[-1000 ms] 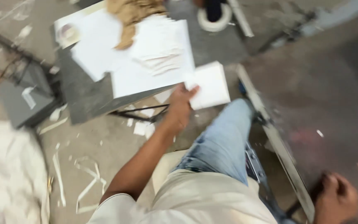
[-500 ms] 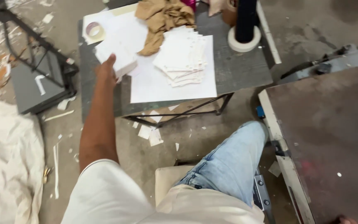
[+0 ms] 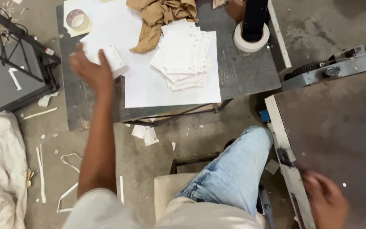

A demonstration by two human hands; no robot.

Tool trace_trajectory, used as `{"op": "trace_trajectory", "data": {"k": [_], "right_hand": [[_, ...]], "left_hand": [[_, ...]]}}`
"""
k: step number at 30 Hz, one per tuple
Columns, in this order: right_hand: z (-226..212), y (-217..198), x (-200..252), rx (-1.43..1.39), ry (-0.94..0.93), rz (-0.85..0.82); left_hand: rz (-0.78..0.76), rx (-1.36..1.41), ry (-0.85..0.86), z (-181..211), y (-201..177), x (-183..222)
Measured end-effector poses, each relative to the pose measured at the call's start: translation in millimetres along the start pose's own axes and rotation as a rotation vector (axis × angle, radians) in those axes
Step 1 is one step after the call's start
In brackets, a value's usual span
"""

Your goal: Sorting and stacking white paper cards or labels in a manufacturing environment.

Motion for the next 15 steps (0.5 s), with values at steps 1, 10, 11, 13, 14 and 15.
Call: {"op": "trace_trajectory", "data": {"k": [1,10,11,13,14,15], "right_hand": [[-29.8,36.7,-7.9,-0.134,-0.036,-0.186],[-267.2,295.2,-83.2,-0.125,-0.304,-0.652],[-285.1,317.5,-94.6,-0.207,-0.308,-0.629],[-308.3,351.2,-106.0,-0.096,-0.362,-0.557],[-321.1,366.8,-112.2,0.013,-0.415,-0.481],[-330.2,379.2,-112.3,0.01,-0.417,-0.485]], "left_hand": [[-0.108,0.337,0.043,12.7,20.4,14.0],[-0.432,0.755,-0.021,89.1,87.2,102.5],[-0.46,0.822,-0.155,85.5,94.0,106.9],[-0.478,0.893,-0.214,83.6,101.2,108.8],[-0.495,0.966,-0.273,82.1,105.2,110.0],[-0.491,0.963,-0.272,77.0,113.5,109.6]]}}
Point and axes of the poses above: each hand's wrist, its own x-axis away from the middle knuckle, its own y-axis out of the palm, z = x × y, the point moved 7 cm from there along -x, towards the middle knuckle, and after that the axes turned 6 degrees about z, right-handed, at the moved point
